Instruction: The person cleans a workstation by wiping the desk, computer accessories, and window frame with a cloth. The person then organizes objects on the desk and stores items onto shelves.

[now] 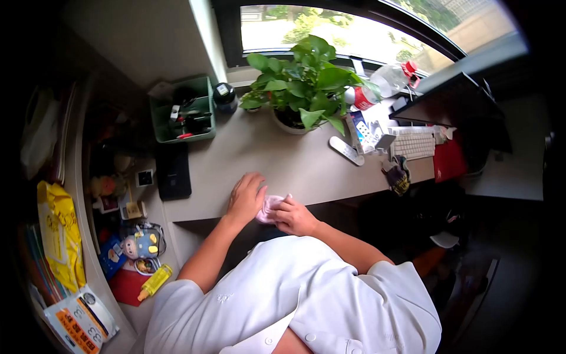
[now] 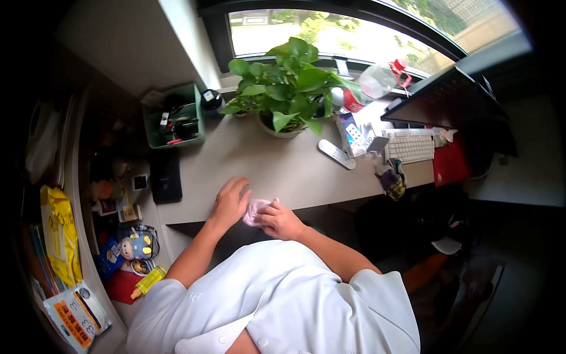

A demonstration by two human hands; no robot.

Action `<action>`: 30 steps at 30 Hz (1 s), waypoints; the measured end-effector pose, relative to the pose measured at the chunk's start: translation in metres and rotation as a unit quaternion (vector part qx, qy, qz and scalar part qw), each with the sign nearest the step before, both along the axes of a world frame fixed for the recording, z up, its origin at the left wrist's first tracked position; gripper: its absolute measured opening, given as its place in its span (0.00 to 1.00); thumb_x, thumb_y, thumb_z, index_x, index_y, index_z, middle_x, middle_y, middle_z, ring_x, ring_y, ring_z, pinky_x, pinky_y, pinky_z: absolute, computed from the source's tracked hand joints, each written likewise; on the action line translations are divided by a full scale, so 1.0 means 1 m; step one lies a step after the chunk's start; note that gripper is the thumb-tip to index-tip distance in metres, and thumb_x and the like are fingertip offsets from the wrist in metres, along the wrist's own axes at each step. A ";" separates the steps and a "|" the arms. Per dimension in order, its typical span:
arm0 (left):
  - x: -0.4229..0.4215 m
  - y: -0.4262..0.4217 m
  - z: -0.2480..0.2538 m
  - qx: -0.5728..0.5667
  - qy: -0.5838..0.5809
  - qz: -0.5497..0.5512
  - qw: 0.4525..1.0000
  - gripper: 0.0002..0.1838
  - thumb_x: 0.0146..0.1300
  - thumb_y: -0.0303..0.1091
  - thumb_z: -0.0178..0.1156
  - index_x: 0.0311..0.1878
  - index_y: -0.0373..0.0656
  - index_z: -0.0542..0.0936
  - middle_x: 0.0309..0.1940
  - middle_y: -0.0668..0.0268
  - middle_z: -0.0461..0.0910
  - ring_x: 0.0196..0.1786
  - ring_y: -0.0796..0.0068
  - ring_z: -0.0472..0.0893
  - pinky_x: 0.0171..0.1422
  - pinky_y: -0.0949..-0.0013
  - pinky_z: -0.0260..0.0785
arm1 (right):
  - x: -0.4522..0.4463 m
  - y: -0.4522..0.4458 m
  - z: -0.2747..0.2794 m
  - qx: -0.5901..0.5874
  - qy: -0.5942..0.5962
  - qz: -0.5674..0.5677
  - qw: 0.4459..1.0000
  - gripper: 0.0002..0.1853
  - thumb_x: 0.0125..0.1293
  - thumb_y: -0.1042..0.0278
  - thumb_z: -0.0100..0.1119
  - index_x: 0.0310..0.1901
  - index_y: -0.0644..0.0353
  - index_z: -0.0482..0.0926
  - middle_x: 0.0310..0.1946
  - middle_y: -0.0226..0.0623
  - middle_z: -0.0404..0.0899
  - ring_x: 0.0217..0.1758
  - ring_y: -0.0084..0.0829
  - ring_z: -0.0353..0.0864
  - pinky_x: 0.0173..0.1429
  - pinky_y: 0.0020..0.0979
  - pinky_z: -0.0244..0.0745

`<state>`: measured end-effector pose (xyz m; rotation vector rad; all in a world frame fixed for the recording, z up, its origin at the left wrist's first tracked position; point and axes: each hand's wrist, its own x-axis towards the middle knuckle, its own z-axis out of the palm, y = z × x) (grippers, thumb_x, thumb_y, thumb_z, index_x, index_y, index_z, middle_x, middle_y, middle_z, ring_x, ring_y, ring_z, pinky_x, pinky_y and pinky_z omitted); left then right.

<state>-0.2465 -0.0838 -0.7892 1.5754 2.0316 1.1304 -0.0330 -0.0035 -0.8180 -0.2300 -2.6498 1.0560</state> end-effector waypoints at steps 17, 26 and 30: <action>0.154 0.247 -0.060 0.105 0.262 -0.225 0.933 0.13 0.59 0.24 0.58 0.49 0.38 0.78 0.54 0.52 0.78 0.63 0.46 0.77 0.68 0.50 0.70 | 0.127 0.004 0.037 -0.026 -0.029 -0.303 0.952 0.18 0.50 0.72 0.68 0.46 0.56 0.89 0.43 0.38 0.86 0.45 0.42 0.83 0.48 0.39 0.83; 0.169 0.249 -0.060 0.014 0.244 -0.241 0.939 0.13 0.57 0.22 0.59 0.47 0.42 0.77 0.47 0.57 0.79 0.62 0.46 0.77 0.72 0.48 0.66 | 0.186 0.070 0.037 -0.048 -0.008 -0.288 0.957 0.17 0.51 0.72 0.68 0.45 0.57 0.88 0.43 0.41 0.86 0.45 0.44 0.84 0.51 0.40 0.82; 0.159 0.234 -0.054 0.039 0.301 -0.222 0.927 0.14 0.57 0.22 0.59 0.47 0.42 0.77 0.44 0.56 0.79 0.61 0.46 0.77 0.74 0.48 0.65 | 0.206 0.091 0.028 -0.059 0.017 -0.283 0.957 0.17 0.52 0.72 0.67 0.46 0.57 0.88 0.43 0.41 0.86 0.47 0.45 0.84 0.52 0.41 0.81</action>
